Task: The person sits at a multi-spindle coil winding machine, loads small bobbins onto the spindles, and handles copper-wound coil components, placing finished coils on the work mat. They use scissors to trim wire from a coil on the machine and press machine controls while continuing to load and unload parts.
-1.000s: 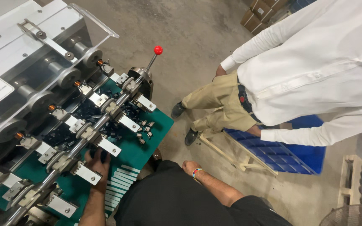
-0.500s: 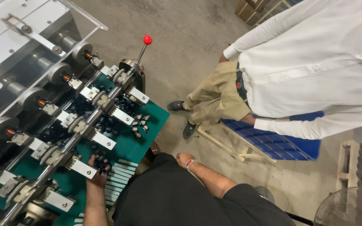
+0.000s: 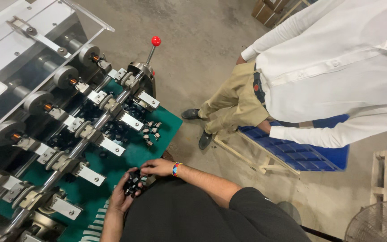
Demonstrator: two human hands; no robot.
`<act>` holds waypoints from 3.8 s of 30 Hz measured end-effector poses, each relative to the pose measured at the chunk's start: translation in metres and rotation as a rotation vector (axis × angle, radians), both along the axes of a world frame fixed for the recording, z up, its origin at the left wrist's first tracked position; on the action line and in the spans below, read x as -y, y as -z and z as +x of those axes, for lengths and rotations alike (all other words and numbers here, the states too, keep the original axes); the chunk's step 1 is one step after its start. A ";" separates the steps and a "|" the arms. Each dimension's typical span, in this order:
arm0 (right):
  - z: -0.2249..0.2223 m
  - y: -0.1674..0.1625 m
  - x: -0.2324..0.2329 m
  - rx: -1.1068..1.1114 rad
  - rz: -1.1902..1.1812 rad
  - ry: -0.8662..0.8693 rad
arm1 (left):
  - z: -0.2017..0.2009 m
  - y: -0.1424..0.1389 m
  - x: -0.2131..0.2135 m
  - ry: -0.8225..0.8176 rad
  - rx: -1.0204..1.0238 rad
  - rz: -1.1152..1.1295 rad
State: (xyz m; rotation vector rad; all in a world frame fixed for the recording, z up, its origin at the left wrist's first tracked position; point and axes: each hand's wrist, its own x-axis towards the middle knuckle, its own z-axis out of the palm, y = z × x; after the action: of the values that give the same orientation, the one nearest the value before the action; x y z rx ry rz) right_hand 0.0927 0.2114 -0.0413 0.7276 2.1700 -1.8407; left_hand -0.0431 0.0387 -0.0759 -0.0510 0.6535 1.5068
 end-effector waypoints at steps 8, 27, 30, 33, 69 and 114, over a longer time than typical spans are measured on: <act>-0.033 0.005 0.024 -0.086 0.168 -0.072 | -0.001 -0.014 0.009 -0.021 -0.045 -0.012; -0.041 0.013 -0.002 -0.227 -0.140 0.197 | -0.003 -0.032 -0.001 -0.059 -0.282 -0.310; -0.040 0.012 -0.015 -0.262 -0.173 0.211 | -0.001 -0.035 -0.012 -0.079 -0.257 -0.288; -0.034 0.006 -0.033 -0.190 -0.252 0.222 | 0.002 -0.037 -0.025 -0.087 -0.273 -0.323; 0.006 0.012 -0.186 -0.311 -0.231 -0.191 | 0.071 -0.048 -0.165 -0.319 -0.088 -0.250; 0.004 -0.021 -0.147 -0.500 0.229 -0.161 | 0.090 -0.040 -0.139 -0.420 -0.064 -0.178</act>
State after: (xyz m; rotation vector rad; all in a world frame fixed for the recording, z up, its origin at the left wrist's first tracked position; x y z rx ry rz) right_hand 0.0965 0.3585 -0.0208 0.1172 2.6830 -1.8568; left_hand 0.0470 0.1776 -0.0360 -0.2924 0.8653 1.8534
